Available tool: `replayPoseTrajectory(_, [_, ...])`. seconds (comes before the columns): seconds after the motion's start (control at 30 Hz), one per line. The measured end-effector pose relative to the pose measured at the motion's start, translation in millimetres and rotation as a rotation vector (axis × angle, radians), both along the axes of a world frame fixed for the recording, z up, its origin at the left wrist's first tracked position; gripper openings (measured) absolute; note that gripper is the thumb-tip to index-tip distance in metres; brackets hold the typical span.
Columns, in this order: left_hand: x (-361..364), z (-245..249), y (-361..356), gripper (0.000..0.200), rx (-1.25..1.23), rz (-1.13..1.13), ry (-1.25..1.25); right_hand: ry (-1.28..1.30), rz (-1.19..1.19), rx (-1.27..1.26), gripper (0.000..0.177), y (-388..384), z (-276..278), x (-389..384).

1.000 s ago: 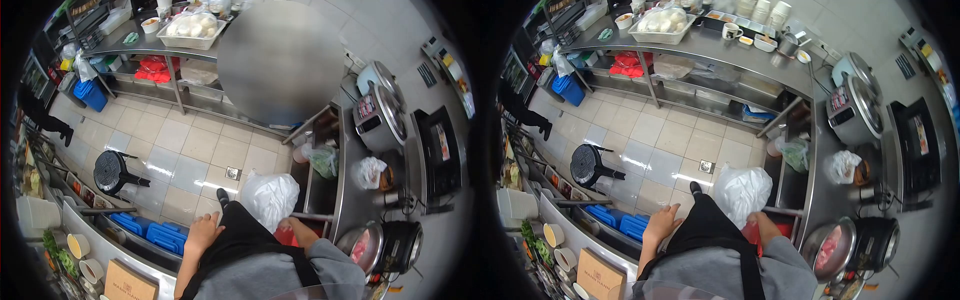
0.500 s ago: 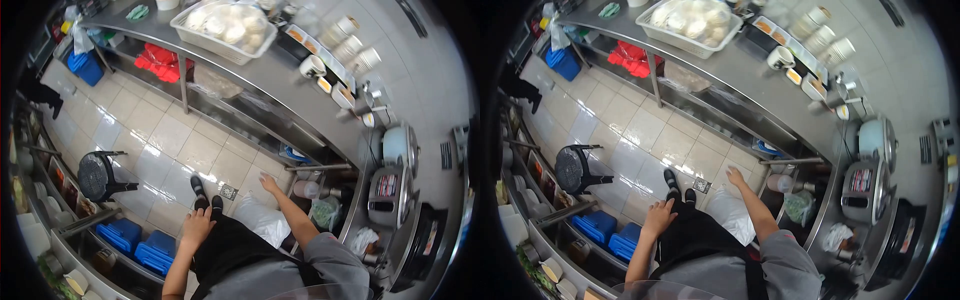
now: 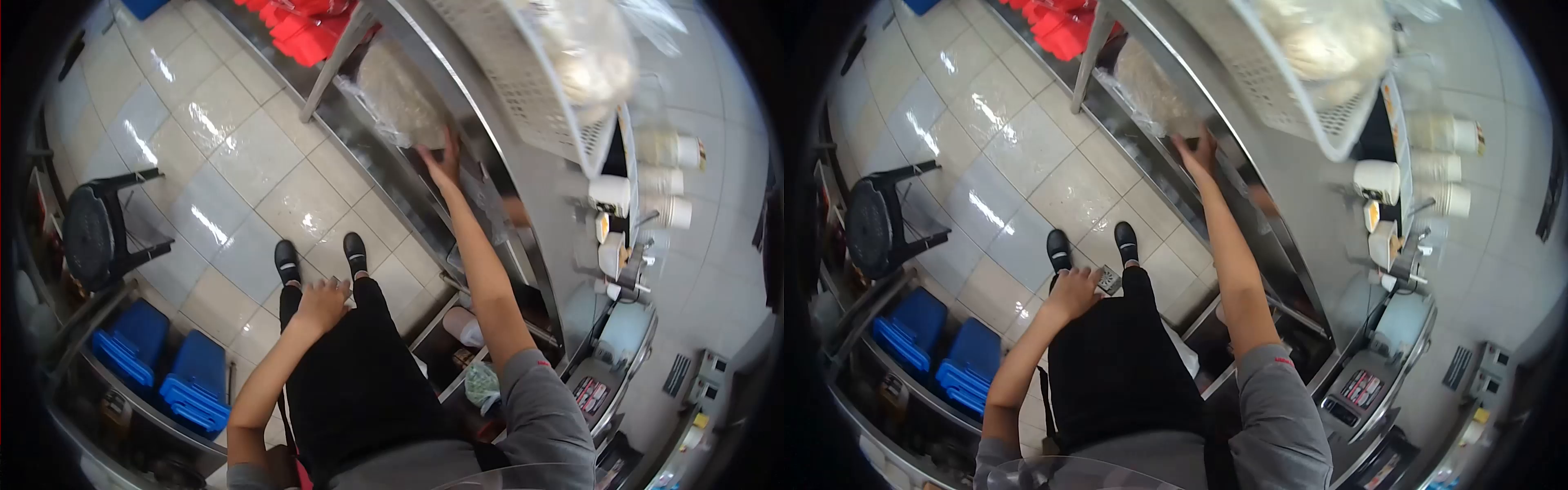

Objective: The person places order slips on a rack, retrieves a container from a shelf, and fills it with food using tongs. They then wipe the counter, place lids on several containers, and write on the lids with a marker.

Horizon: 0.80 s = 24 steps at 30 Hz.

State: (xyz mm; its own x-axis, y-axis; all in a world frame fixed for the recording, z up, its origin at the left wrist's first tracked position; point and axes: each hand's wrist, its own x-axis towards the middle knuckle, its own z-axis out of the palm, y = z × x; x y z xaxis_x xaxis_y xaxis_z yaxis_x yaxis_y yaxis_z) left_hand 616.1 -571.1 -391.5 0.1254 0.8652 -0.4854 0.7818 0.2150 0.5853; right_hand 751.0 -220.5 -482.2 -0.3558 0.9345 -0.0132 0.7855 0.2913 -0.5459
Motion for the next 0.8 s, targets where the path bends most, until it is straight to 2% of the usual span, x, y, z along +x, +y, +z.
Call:
replayPoseTrajectory(0.03, [0.4, -13.4, 14.5, 0.051, 0.020, 0.063, -0.013, -0.217, 0.240, 0.205, 0.074, -7.7, 24.4, -28.1])
replayPoseTrajectory(0.07, [2.4, -25.4, 26.7, 0.051, 0.041, 0.128, -0.023, -0.348, 0.257, 0.222, 0.074, -4.1, 17.3, -38.1])
replayPoseTrajectory(0.13, [11.3, -43.5, 43.8, 0.048, 0.235, 0.327, 0.025, -0.610, 0.289, 0.255, 0.075, 10.0, -7.8, -49.4])
replayPoseTrajectory(0.17, [18.4, -50.1, 47.4, 0.047, 0.327, 0.419, 0.051, -0.441, 0.219, 0.222, 0.070, 18.4, -23.7, -47.9])
replayPoseTrajectory(0.23, [40.3, -64.9, 40.7, 0.048, 0.248, 0.498, -0.065, -0.100, 0.063, 0.157, 0.061, 48.9, -66.8, -41.4])
replayPoseTrajectory(0.27, [56.2, -75.0, 34.8, 0.047, 0.176, 0.539, -0.164, 0.199, 0.270, 0.269, 0.048, 71.3, -89.6, -40.1])
replayPoseTrajectory(0.33, [87.5, -88.7, 22.5, 0.045, 0.032, 0.594, -0.298, 0.219, 0.092, 0.027, 0.050, 77.1, -85.2, -71.3])
replayPoseTrajectory(0.4, [113.4, -96.7, 12.7, 0.045, -0.076, 0.544, -0.289, 0.151, -0.078, -0.103, 0.052, 70.2, -62.4, -114.6])
replayPoseTrajectory(0.5, [144.5, -107.8, 7.2, 0.046, -0.141, 0.520, -0.328, 0.213, -0.242, -0.185, 0.054, 48.8, -35.0, -165.1])
replayPoseTrajectory(0.6, [153.9, -111.6, 6.5, 0.046, -0.112, 0.530, -0.349, 0.108, 0.542, -0.001, 0.039, 90.2, -71.5, -163.6])
replayPoseTrajectory(0.63, [152.6, -112.6, 4.8, 0.046, -0.120, 0.528, -0.355, 0.222, 0.604, -0.089, 0.042, 80.2, -56.9, -148.0])
replayPoseTrajectory(0.7, [147.3, -116.1, -0.6, 0.045, -0.134, 0.532, -0.362, 0.456, 0.726, -0.266, 0.060, 47.9, 10.9, -101.2])
replayPoseTrajectory(0.77, [144.3, -126.7, -2.9, 0.043, -0.118, 0.558, -0.396, 0.182, 0.278, -0.016, 0.068, 58.6, 6.8, -34.8])
replayPoseTrajectory(0.8, [136.0, -129.1, 3.3, 0.043, -0.098, 0.571, -0.425, 0.046, 0.181, 0.200, 0.066, 93.0, -26.3, 15.0])
